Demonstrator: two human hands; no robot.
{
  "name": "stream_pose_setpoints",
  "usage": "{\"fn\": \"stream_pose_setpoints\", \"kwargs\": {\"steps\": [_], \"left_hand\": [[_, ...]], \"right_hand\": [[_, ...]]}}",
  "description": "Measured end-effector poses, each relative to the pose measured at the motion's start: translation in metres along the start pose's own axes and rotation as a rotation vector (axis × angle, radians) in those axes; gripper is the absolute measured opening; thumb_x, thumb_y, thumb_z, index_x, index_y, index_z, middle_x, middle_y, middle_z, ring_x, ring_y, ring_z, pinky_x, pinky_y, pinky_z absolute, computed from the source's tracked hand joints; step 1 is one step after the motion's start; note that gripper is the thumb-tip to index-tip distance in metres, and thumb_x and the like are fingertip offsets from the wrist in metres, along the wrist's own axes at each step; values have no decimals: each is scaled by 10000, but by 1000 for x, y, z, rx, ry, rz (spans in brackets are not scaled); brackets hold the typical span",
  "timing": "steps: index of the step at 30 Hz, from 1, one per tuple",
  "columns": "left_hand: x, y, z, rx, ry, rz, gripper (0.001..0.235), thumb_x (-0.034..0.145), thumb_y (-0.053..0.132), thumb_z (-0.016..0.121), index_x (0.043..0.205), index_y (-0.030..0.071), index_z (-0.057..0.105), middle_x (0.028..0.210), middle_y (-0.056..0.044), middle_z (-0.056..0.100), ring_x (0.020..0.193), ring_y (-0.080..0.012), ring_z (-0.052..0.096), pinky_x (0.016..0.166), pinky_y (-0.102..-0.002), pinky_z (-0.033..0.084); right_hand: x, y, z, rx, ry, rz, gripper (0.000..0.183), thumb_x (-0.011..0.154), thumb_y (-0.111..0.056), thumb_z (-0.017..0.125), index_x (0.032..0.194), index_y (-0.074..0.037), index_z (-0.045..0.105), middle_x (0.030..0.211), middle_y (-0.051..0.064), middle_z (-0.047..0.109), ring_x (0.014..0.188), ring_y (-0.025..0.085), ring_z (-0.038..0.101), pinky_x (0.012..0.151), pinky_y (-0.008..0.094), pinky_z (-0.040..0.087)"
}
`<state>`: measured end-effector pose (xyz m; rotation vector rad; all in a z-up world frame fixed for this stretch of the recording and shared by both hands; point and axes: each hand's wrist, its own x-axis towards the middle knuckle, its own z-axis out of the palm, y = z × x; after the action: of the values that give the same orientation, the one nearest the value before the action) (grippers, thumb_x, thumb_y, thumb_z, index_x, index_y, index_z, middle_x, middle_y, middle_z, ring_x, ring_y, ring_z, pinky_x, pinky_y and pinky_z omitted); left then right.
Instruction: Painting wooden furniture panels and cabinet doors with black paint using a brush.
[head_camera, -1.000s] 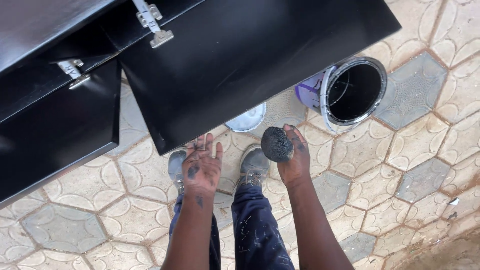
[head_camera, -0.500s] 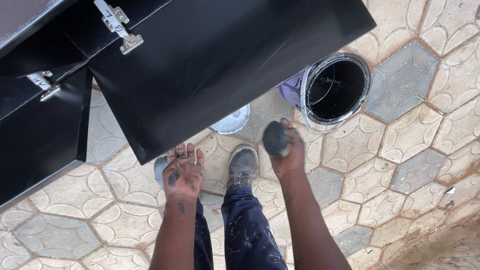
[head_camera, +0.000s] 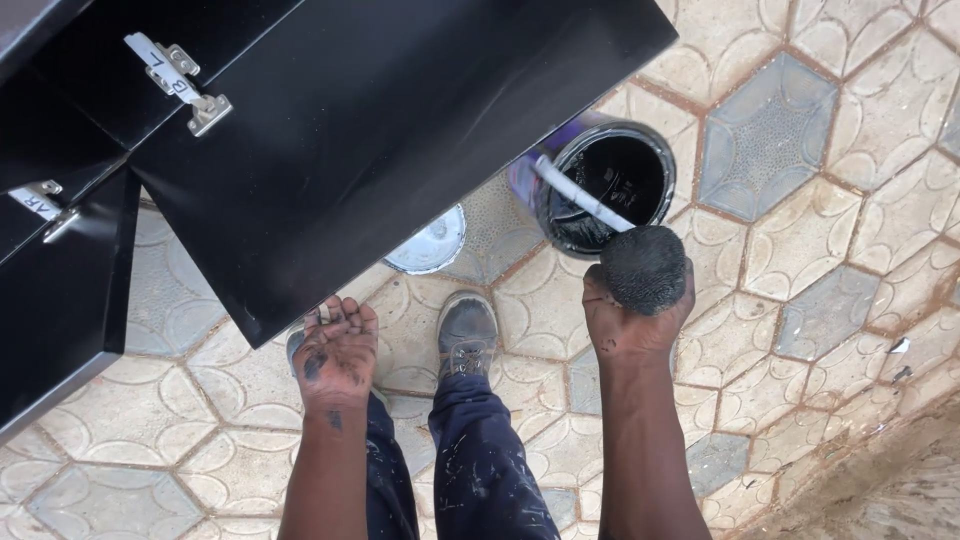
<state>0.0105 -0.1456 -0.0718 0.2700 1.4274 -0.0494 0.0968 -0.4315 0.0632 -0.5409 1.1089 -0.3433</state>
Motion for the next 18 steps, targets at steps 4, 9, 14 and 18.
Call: {"fn": "stream_pose_setpoints", "kwargs": {"steps": [4,9,14,18], "left_hand": [[10,-3,-6,29,-2,22,444,770,-116,422,992,218,614,1030,15,677,1003,-199,664,985,-406,507],[3,-7,9,47,-12,8,369,750,-96,436,962,180,560,966,20,617,902,-172,611,937,-373,498],[45,-12,-22,66,-12,-32,367,735,-84,437,962,166,581,943,12,613,895,-174,609,945,-394,493],[43,-18,-6,72,-9,-40,326,714,-92,439,904,133,579,901,-5,600,858,-180,605,934,-392,490]], "right_hand": [[-15,-2,-16,-39,76,17,151,808,-209,570,698,-171,473,527,-39,398,447,74,423,420,196,319],[-29,4,-39,-88,184,33,126,761,-204,659,785,-157,544,535,-33,537,489,88,526,508,183,390],[-31,7,-60,-158,178,18,156,760,-192,654,885,-172,562,603,-44,607,548,87,591,546,205,469],[-16,11,-94,-239,221,-8,155,782,-210,622,936,-190,623,763,-18,720,742,105,714,729,233,544]]}}
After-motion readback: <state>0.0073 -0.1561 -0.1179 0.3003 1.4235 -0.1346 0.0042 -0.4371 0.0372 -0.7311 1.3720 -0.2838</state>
